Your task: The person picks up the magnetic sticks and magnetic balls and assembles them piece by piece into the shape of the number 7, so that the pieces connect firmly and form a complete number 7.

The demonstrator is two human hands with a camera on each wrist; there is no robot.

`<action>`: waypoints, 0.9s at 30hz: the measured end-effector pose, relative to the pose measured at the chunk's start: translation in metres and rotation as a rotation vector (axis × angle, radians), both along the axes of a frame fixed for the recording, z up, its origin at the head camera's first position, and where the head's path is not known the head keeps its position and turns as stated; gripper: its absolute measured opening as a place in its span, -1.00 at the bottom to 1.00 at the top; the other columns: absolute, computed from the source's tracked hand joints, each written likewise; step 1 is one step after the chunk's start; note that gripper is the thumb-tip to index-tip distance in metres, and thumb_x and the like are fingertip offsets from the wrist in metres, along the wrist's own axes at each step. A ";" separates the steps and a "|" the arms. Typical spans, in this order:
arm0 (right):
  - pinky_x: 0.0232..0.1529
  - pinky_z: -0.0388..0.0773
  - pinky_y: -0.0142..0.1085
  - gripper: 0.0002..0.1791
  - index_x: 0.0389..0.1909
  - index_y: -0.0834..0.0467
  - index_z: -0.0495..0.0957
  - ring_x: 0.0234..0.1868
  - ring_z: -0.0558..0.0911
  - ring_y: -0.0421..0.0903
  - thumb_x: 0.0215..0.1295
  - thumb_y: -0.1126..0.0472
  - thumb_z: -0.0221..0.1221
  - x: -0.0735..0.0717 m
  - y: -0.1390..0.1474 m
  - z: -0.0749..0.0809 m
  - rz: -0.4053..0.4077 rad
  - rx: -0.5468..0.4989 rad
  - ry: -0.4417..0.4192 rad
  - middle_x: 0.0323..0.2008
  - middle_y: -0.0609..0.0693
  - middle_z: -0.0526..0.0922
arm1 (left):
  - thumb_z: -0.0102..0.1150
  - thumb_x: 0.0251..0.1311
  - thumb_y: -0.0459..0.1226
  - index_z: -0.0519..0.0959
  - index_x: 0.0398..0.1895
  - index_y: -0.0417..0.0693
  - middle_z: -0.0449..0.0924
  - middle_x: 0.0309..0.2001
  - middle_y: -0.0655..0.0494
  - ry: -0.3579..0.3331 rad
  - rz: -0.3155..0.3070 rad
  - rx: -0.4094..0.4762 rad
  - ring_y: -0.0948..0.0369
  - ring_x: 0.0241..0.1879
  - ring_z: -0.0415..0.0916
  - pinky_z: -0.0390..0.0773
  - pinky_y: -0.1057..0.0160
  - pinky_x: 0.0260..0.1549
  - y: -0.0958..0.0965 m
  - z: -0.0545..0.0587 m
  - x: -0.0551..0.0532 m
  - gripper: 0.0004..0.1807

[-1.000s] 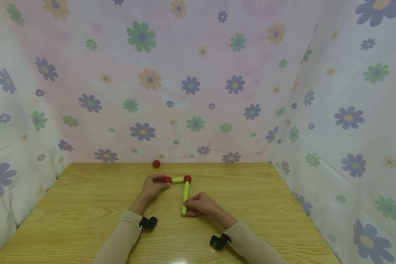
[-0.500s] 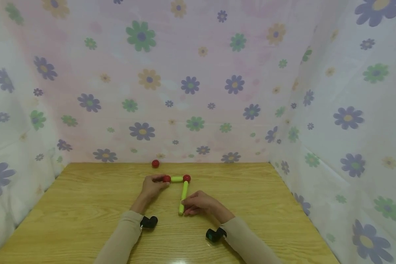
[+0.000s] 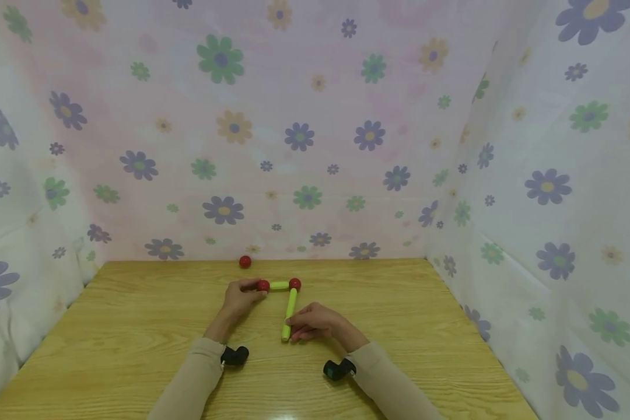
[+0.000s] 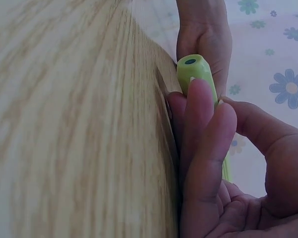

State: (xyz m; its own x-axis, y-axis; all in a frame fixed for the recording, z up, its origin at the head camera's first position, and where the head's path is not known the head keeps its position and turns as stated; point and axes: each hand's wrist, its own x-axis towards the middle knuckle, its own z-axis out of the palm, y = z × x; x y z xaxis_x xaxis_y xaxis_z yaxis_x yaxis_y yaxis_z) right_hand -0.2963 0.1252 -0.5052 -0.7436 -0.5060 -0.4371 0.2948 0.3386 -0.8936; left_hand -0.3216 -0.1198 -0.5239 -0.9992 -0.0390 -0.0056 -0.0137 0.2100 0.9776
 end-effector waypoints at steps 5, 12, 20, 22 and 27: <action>-0.50 0.56 -0.55 -0.74 -0.20 0.25 0.76 -0.52 0.70 -0.31 0.47 0.12 0.26 -0.001 0.003 0.000 0.039 -0.014 -0.016 -0.50 -0.03 0.77 | 0.39 0.24 -0.42 0.55 0.29 -0.38 0.59 0.20 -0.37 0.001 -0.002 -0.017 0.02 0.03 0.58 0.52 0.41 -0.18 0.000 -0.001 0.001 -0.46; -0.45 0.57 -0.55 -0.76 -0.12 0.26 0.72 -0.48 0.69 -0.31 0.50 0.15 0.23 -0.007 0.006 0.000 0.077 -0.029 -0.039 -0.44 -0.03 0.77 | 0.34 0.26 -0.45 0.47 0.36 -0.40 0.57 0.21 -0.40 0.013 -0.033 -0.014 -0.13 0.09 0.63 0.66 0.24 -0.05 -0.002 -0.001 0.002 -0.41; -0.45 0.56 -0.55 -0.75 -0.06 0.29 0.70 -0.44 0.71 -0.30 0.53 0.18 0.18 -0.009 0.010 -0.002 0.113 -0.051 -0.054 -0.40 -0.02 0.77 | 0.13 0.41 -0.51 0.38 0.39 -0.50 0.58 0.16 -0.46 0.009 -0.075 0.148 0.11 -0.11 0.69 0.68 0.36 -0.19 -0.015 -0.005 -0.002 -0.49; -0.44 0.56 -0.55 -0.75 -0.05 0.30 0.69 -0.43 0.72 -0.29 0.54 0.19 0.18 -0.010 0.010 -0.003 0.117 -0.058 -0.056 -0.40 -0.02 0.77 | 0.08 0.42 -0.54 0.40 0.33 -0.57 0.63 0.05 -0.47 0.019 -0.075 0.172 0.19 -0.24 0.67 0.68 0.37 -0.26 -0.018 -0.004 -0.001 -0.55; -0.39 0.62 -0.50 -0.75 -0.05 0.31 0.69 -0.40 0.75 -0.26 0.55 0.20 0.15 -0.010 0.011 -0.003 0.130 -0.077 -0.048 -0.39 -0.01 0.78 | 0.07 0.45 -0.51 0.44 0.28 -0.58 0.64 0.02 -0.47 0.011 -0.054 0.165 0.22 -0.30 0.65 0.69 0.36 -0.32 -0.024 0.005 0.002 -0.60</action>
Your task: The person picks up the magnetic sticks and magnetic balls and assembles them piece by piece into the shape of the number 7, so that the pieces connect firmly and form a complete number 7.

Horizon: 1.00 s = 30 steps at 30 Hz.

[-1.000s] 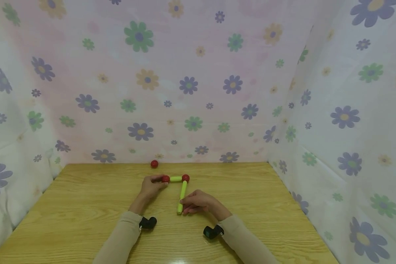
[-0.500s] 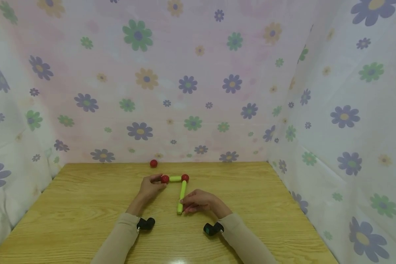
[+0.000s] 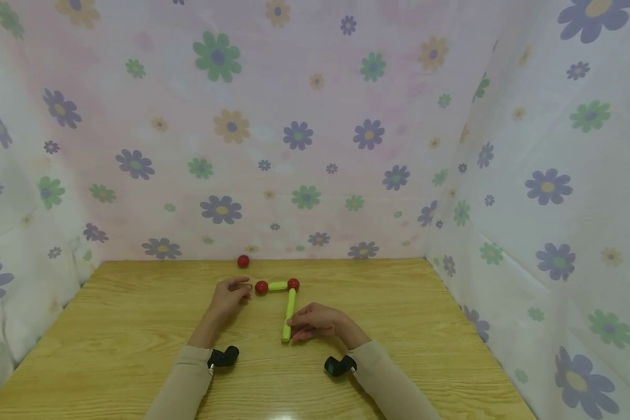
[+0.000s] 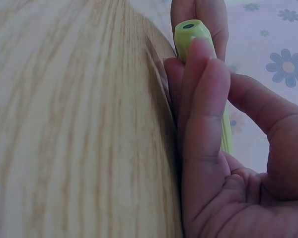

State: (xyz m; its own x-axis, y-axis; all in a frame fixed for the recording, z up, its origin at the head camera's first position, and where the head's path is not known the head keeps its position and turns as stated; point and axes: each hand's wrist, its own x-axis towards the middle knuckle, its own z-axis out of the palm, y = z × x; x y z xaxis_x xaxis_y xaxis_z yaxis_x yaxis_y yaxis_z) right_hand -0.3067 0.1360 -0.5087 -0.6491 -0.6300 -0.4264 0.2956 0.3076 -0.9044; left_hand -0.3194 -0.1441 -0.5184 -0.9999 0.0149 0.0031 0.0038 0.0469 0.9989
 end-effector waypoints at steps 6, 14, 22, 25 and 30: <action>-0.34 0.66 -0.48 -0.74 -0.04 0.31 0.68 -0.38 0.76 -0.22 0.57 0.21 0.13 0.000 0.000 0.001 -0.005 -0.007 -0.016 -0.36 0.02 0.77 | 0.05 0.51 -0.41 0.34 0.40 -0.51 0.56 0.13 -0.46 -0.028 0.012 -0.053 0.25 -0.27 0.60 0.66 0.40 -0.29 -0.009 0.006 -0.011 -0.51; -0.34 0.67 -0.47 -0.76 -0.10 0.30 0.69 -0.39 0.76 -0.22 0.56 0.21 0.14 0.000 0.004 0.002 -0.032 0.001 -0.008 -0.39 0.03 0.75 | 0.05 0.46 -0.43 0.38 0.36 -0.48 0.61 -0.09 -0.17 -0.047 0.185 0.041 0.30 -0.38 0.55 0.57 0.45 -0.42 -0.007 0.010 -0.038 -0.54; -0.31 0.68 -0.46 -0.74 -0.05 0.32 0.68 -0.36 0.77 -0.21 0.55 0.19 0.16 0.000 0.003 0.001 -0.022 0.004 -0.008 -0.36 0.03 0.76 | 0.19 0.41 -0.37 0.43 0.32 -0.46 0.61 0.00 -0.31 -0.003 0.320 -0.110 0.42 -0.56 0.48 0.48 0.50 -0.56 -0.002 0.003 -0.051 -0.51; -0.33 0.67 -0.47 -0.74 -0.06 0.31 0.69 -0.37 0.77 -0.22 0.55 0.19 0.16 0.001 0.000 0.001 -0.028 0.007 -0.009 -0.36 0.03 0.76 | 0.19 0.42 -0.34 0.41 0.33 -0.47 0.59 0.07 -0.39 0.000 0.311 -0.166 0.36 -0.53 0.52 0.51 0.48 -0.54 -0.005 0.004 -0.055 -0.48; -0.35 0.66 -0.48 -0.75 -0.09 0.29 0.70 -0.38 0.77 -0.23 0.55 0.18 0.16 0.003 -0.003 0.000 -0.027 0.011 -0.016 -0.38 0.01 0.77 | 0.19 0.44 -0.24 0.40 0.34 -0.44 0.52 0.15 -0.34 -0.047 0.285 -0.269 0.04 -0.10 0.58 0.59 0.22 -0.14 -0.007 0.008 -0.058 -0.45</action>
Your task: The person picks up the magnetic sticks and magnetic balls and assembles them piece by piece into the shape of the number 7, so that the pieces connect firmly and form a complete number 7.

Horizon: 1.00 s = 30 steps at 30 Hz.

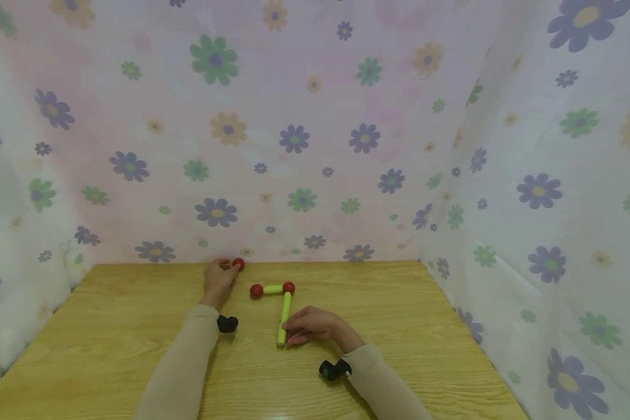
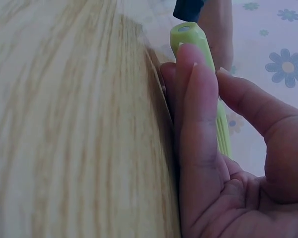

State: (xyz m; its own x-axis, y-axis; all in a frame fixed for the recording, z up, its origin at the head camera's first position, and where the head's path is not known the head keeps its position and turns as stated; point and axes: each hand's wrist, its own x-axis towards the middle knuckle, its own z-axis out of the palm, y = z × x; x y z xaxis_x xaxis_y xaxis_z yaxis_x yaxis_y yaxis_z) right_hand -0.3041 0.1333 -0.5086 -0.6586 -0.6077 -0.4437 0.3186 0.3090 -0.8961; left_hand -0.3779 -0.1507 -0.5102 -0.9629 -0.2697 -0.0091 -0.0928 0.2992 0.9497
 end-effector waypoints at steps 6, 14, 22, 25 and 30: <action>-0.34 0.67 -0.47 -0.76 -0.11 0.28 0.71 -0.39 0.76 -0.22 0.53 0.18 0.18 0.003 -0.001 0.000 0.003 0.007 0.017 -0.39 0.01 0.77 | 0.17 0.43 -0.26 0.39 0.34 -0.49 0.46 0.19 -0.45 0.068 -0.062 -0.141 -0.24 0.19 0.44 0.46 -0.17 0.25 0.002 0.008 -0.006 -0.44; -0.35 0.67 -0.47 -0.76 -0.12 0.28 0.72 -0.39 0.76 -0.23 0.53 0.18 0.19 0.004 -0.002 -0.002 0.007 0.009 0.020 -0.39 0.01 0.79 | 0.16 0.38 -0.32 0.56 0.18 -0.45 0.58 0.15 -0.39 0.135 -0.135 -0.414 -0.25 0.19 0.51 0.50 -0.19 0.20 0.002 0.008 -0.007 -0.59; -0.37 0.67 -0.47 -0.76 -0.14 0.28 0.72 -0.42 0.76 -0.23 0.52 0.18 0.19 0.004 -0.001 -0.001 -0.013 0.021 0.031 -0.40 0.00 0.78 | 0.29 0.28 -0.30 0.53 0.05 -0.31 0.59 -0.04 -0.24 0.071 -0.096 -0.164 -0.06 -0.11 0.55 0.57 0.15 -0.20 0.005 -0.001 0.008 -0.65; -0.37 0.67 -0.47 -0.76 -0.13 0.28 0.72 -0.42 0.75 -0.23 0.52 0.17 0.20 0.004 -0.001 0.000 -0.023 0.026 0.041 -0.40 0.00 0.77 | 0.33 0.30 -0.27 0.49 0.17 -0.32 0.56 0.06 -0.26 0.032 -0.096 -0.032 -0.06 -0.04 0.57 0.62 0.26 -0.22 0.001 -0.003 0.017 -0.54; -0.39 0.66 -0.49 -0.76 -0.11 0.27 0.73 -0.43 0.75 -0.25 0.52 0.17 0.21 0.004 -0.003 0.001 -0.018 0.033 0.048 -0.41 -0.01 0.78 | 0.37 0.34 -0.25 0.44 0.28 -0.34 0.49 0.17 -0.26 -0.040 -0.101 0.164 -0.06 0.08 0.55 0.69 0.32 -0.13 -0.013 0.000 0.038 -0.45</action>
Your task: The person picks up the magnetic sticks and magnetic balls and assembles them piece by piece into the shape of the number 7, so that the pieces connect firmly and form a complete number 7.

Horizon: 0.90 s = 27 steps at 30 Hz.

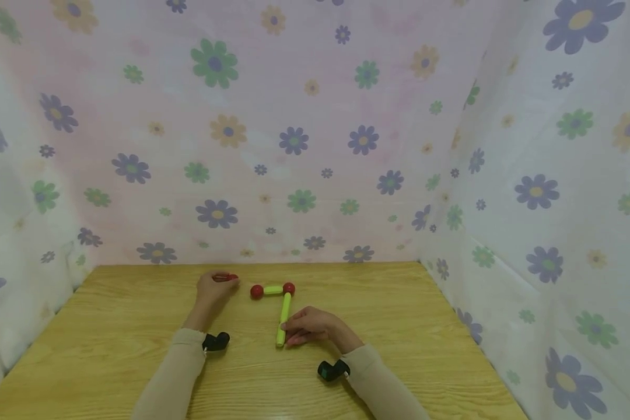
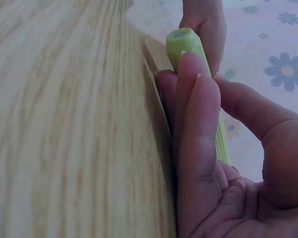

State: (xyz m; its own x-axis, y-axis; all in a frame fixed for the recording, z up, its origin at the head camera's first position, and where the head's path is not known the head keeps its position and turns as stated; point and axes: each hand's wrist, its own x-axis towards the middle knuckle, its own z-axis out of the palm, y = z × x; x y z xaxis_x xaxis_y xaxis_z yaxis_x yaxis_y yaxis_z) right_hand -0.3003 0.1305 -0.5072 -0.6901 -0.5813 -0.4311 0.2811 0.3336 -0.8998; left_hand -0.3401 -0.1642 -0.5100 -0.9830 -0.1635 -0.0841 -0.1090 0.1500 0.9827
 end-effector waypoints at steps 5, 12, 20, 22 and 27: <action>-0.41 0.64 -0.50 -0.75 -0.12 0.27 0.73 -0.44 0.75 -0.26 0.52 0.16 0.20 0.000 0.000 -0.001 -0.002 0.002 0.007 -0.42 -0.02 0.78 | 0.32 0.34 -0.41 0.36 0.30 -0.47 0.47 0.07 -0.21 -0.052 -0.067 0.254 0.08 -0.04 0.62 0.69 0.24 0.03 -0.013 0.004 0.012 -0.44; -0.45 0.60 -0.54 -0.74 -0.11 0.26 0.74 -0.46 0.73 -0.28 0.52 0.14 0.21 0.000 0.000 -0.001 -0.008 0.023 0.020 -0.43 -0.03 0.78 | 0.34 0.30 -0.45 0.35 0.37 -0.53 0.46 0.23 -0.35 -0.056 -0.128 0.146 0.19 -0.04 0.57 0.71 0.33 -0.11 -0.028 0.002 0.019 -0.37; -0.48 0.55 -0.56 -0.74 -0.14 0.24 0.75 -0.48 0.71 -0.30 0.51 0.12 0.22 -0.001 -0.001 -0.001 -0.007 0.035 0.035 -0.44 -0.05 0.78 | 0.40 0.26 -0.41 0.38 0.37 -0.47 0.63 0.01 0.00 -0.055 -0.152 0.149 0.36 -0.18 0.59 0.66 0.40 -0.16 -0.033 0.001 0.031 -0.34; -0.48 0.55 -0.56 -0.74 -0.15 0.24 0.75 -0.49 0.71 -0.31 0.50 0.11 0.23 0.000 -0.001 -0.001 -0.006 0.036 0.038 -0.45 -0.05 0.78 | 0.39 0.28 -0.38 0.40 0.35 -0.46 0.64 0.02 0.01 -0.048 -0.157 0.114 0.37 -0.18 0.58 0.65 0.42 -0.17 -0.034 0.000 0.034 -0.37; -0.51 0.52 -0.58 -0.73 -0.15 0.24 0.76 -0.50 0.70 -0.31 0.50 0.11 0.23 0.000 0.000 -0.001 -0.008 0.039 0.043 -0.45 -0.05 0.78 | 0.21 0.45 -0.38 0.30 0.41 -0.52 0.63 0.05 -0.03 -0.057 -0.215 0.222 0.36 -0.14 0.66 0.69 0.36 -0.07 -0.026 0.000 0.043 -0.42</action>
State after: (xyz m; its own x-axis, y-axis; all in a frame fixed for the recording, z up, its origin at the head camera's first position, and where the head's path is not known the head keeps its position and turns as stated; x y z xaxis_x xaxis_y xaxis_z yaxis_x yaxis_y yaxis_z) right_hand -0.3005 0.1302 -0.5081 -0.7128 -0.5592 -0.4232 0.2450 0.3668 -0.8975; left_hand -0.2973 -0.1904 -0.5096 -0.9856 0.0766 -0.1509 -0.1544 -0.0423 0.9871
